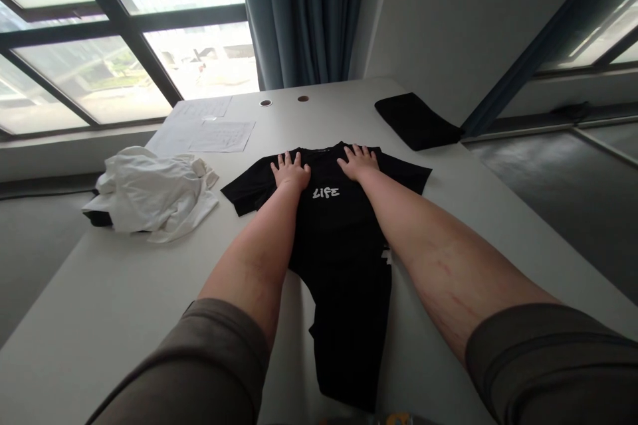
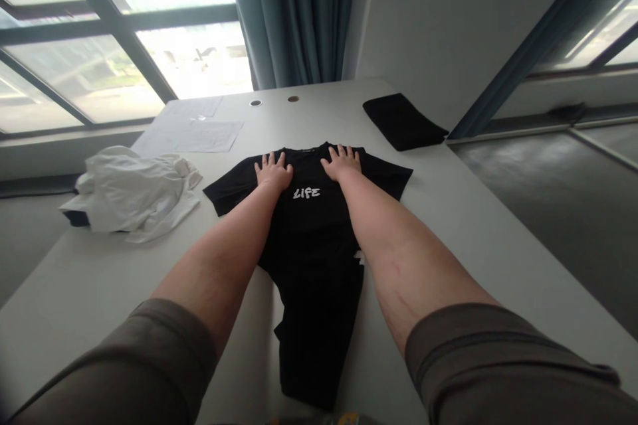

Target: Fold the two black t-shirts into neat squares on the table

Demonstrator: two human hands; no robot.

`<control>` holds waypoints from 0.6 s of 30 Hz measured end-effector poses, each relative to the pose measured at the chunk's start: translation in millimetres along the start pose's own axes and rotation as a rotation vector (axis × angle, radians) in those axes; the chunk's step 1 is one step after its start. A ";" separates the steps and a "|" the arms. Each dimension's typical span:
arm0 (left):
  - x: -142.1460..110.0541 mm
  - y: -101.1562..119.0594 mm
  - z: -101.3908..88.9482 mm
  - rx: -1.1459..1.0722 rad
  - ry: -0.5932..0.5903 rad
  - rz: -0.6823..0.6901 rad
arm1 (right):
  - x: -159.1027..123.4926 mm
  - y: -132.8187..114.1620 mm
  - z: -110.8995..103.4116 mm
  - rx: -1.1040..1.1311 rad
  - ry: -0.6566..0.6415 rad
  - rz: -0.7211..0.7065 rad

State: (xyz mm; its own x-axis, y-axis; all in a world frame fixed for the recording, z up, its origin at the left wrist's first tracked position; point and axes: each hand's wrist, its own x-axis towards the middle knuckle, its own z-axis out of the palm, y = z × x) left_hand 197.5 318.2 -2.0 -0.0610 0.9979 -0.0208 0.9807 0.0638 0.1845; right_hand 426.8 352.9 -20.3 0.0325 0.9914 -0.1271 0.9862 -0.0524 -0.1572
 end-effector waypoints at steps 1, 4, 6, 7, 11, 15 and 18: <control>3.5 0.6 -0.1 0.001 -0.021 -0.006 | 2.1 0.4 0.3 -0.003 -0.002 0.001; 12.3 1.9 0.1 0.011 -0.057 -0.018 | 7.8 1.4 0.1 -0.012 -0.009 0.003; 15.7 1.9 0.9 0.013 -0.060 -0.022 | 10.1 1.8 -0.7 -0.006 -0.010 0.000; 16.5 1.7 1.4 0.014 -0.058 -0.022 | 10.5 2.0 -1.0 0.000 -0.010 -0.002; 13.9 0.3 1.8 0.015 -0.030 -0.019 | 6.7 1.9 -1.6 0.021 0.004 -0.014; 5.0 1.1 -1.3 -0.002 -0.001 -0.064 | -0.6 -0.1 -2.1 0.026 0.042 -0.020; -2.6 2.5 -3.5 -0.015 0.101 -0.060 | -3.0 -1.4 -3.3 0.022 0.056 -0.013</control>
State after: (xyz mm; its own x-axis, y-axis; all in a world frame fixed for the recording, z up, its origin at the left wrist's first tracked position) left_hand 199.5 315.8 2.0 -0.1387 0.9881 0.0670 0.9719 0.1229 0.2006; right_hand 425.8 350.5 -16.4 0.0292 0.9971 -0.0698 0.9828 -0.0414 -0.1798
